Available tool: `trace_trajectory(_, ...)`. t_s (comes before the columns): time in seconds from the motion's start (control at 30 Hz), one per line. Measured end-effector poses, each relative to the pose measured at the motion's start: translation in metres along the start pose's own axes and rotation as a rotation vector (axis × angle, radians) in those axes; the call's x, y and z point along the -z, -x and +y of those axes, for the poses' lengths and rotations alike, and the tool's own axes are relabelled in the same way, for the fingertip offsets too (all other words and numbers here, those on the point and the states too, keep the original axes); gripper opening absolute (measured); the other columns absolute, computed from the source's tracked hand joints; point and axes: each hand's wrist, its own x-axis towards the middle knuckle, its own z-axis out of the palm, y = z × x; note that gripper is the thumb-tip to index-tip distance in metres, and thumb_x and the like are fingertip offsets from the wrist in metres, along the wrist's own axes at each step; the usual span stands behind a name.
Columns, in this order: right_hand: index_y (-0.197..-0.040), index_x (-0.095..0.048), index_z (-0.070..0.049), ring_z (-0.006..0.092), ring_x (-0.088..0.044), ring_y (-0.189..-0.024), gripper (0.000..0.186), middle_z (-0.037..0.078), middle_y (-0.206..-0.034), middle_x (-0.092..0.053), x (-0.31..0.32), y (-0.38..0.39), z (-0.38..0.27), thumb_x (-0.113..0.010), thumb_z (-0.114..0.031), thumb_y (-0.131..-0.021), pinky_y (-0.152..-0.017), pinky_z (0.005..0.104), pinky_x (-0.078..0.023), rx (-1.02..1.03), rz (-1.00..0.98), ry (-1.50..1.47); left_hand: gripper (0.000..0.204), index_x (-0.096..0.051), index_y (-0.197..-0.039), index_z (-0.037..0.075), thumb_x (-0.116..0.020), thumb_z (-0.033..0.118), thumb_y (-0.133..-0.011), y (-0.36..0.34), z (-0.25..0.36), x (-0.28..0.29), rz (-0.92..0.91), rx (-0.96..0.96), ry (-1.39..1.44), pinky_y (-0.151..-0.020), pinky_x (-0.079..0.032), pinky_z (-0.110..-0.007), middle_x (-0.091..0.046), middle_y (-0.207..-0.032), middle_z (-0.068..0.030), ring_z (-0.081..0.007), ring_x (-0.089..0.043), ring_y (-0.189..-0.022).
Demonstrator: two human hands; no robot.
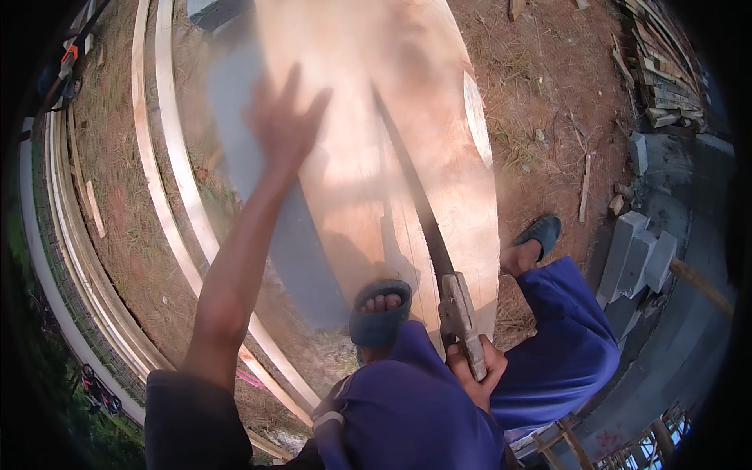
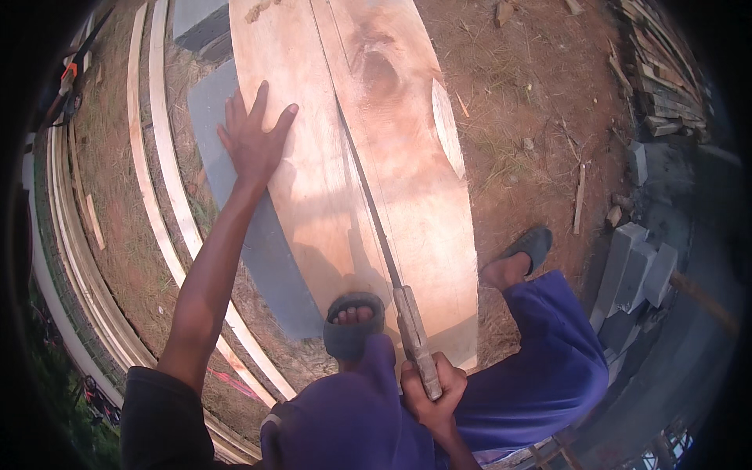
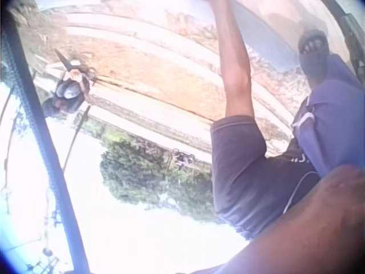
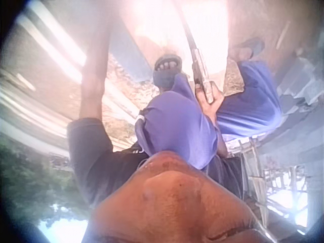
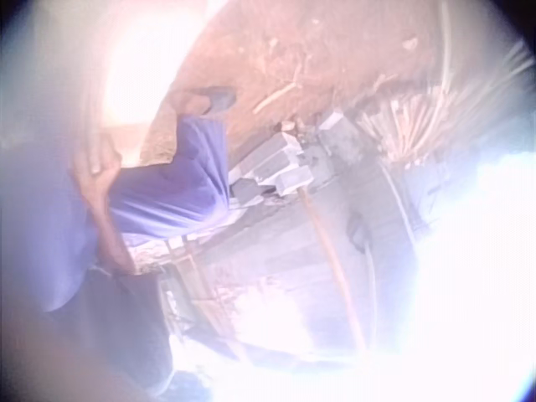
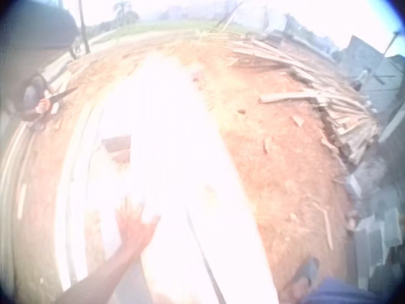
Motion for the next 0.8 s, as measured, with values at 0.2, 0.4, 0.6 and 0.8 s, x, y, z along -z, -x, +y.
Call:
trace_trajectory(0.2,-0.071,-0.056,0.003,0.0094,-0.045,-0.056,0.022,0.004,-0.056,-0.05,-0.101,-0.178,-0.041,-0.063,-0.011,-0.086,-0.052,0.0327,-0.04,0.161,0.014,-0.005,0.074,-0.054,-0.148,0.022,-0.069,0.061,-0.087,-0.006,0.005,-0.009,0.002,-0.014,0.031,-0.117,-0.012,-0.07,-0.036,-0.157,-0.0218,-0.0434,-0.026,-0.15)
trace_trajectory(0.4,-0.074,-0.058,0.002,0.0044,-0.046,-0.058,0.017,-0.001,-0.06,-0.052,-0.065,-0.096,-0.024,-0.063,-0.005,-0.089,-0.05,0.0277,-0.037,0.058,-0.009,-0.026,0.074,-0.055,-0.147,0.023,-0.069,0.062,-0.086,-0.005,-0.011,-0.001,0.007,-0.02,-0.001,-0.116,-0.014,-0.071,-0.036,-0.157,-0.0232,-0.0443,-0.027,-0.149)
trace_trajectory(0.6,-0.074,-0.06,0.004,0.0026,-0.049,-0.059,0.013,-0.001,-0.06,-0.053,-0.01,-0.02,-0.011,-0.064,0.0,-0.086,-0.051,0.0247,-0.039,-0.011,0.012,-0.016,0.074,-0.055,-0.147,0.023,-0.067,0.064,-0.087,-0.003,-0.004,-0.005,0.023,-0.029,-0.003,-0.116,-0.014,-0.071,-0.037,-0.157,-0.0225,-0.0435,-0.027,-0.149)
trace_trajectory(0.8,-0.073,-0.056,0.003,0.0083,-0.044,-0.058,0.021,0.004,-0.057,-0.048,-0.097,-0.183,-0.042,-0.063,-0.011,-0.087,-0.053,0.0318,-0.039,0.147,0.001,0.006,0.075,-0.054,-0.148,0.024,-0.067,0.065,-0.087,-0.005,0.006,-0.009,-0.027,0.014,0.072,-0.117,-0.013,-0.069,-0.034,-0.16,-0.0218,-0.0419,-0.025,-0.151)
